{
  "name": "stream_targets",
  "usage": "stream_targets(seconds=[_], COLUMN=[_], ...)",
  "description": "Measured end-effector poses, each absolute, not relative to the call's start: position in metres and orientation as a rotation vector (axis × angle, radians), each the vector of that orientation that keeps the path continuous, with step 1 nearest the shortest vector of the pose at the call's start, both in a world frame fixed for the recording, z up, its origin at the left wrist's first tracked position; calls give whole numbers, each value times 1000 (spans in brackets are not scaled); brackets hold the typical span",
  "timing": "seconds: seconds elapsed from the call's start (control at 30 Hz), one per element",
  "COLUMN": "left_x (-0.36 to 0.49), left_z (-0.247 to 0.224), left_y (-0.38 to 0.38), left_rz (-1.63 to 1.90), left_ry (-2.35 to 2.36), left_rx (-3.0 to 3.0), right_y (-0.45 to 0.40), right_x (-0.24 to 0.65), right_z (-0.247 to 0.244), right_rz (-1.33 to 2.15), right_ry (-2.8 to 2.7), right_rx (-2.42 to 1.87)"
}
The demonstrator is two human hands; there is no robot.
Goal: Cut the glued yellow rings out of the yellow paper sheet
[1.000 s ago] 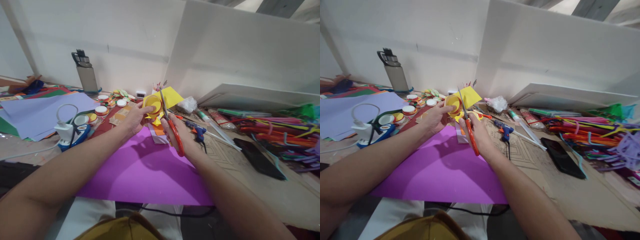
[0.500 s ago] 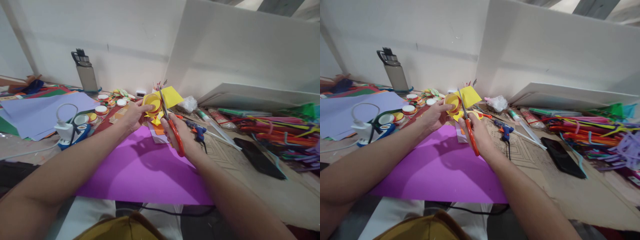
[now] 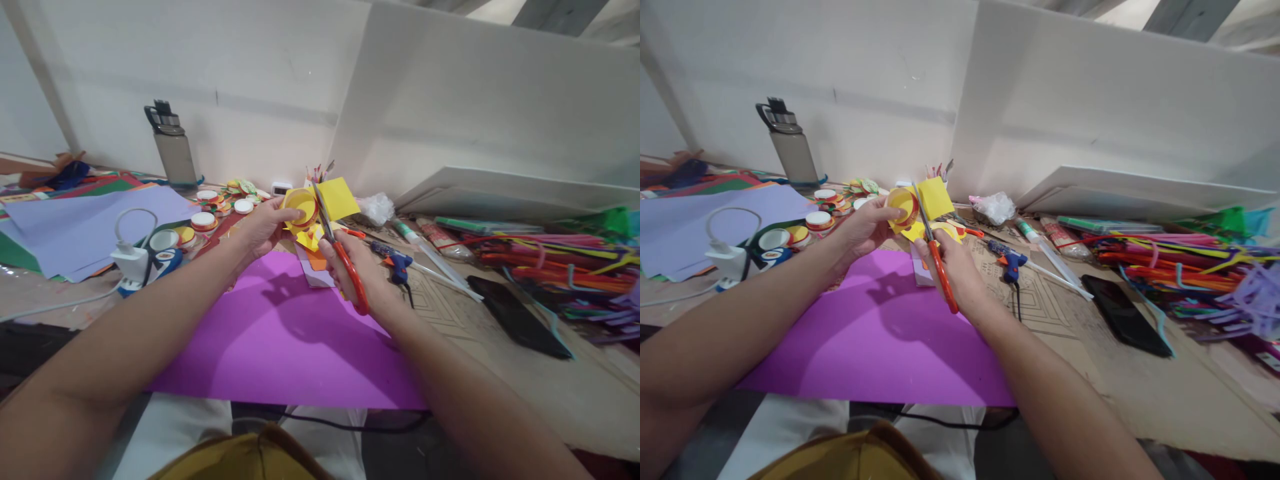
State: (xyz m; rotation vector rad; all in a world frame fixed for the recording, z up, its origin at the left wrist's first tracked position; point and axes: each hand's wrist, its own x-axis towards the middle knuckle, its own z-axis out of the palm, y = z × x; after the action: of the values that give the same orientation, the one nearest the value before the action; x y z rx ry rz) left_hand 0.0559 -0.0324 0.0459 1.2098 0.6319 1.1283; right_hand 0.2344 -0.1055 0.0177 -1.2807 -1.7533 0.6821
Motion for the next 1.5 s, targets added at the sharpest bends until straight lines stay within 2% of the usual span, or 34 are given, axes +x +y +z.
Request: stream_targets(seconds=[0.57, 0.93, 1.5], left_x=[55, 75, 80], left_z=[45, 37, 37], left_y=[-30, -39, -44], left_rz=[1165, 1341, 1348], left_ry=[652, 600, 614], left_rx=[1213, 862, 931], right_y=[-108, -106, -100], right_x=[231, 229, 231], right_z=[15, 16, 4], right_rz=[680, 676, 681], right_ry=[-1731, -1733, -1714], right_rx=[-1293, -1345, -1309])
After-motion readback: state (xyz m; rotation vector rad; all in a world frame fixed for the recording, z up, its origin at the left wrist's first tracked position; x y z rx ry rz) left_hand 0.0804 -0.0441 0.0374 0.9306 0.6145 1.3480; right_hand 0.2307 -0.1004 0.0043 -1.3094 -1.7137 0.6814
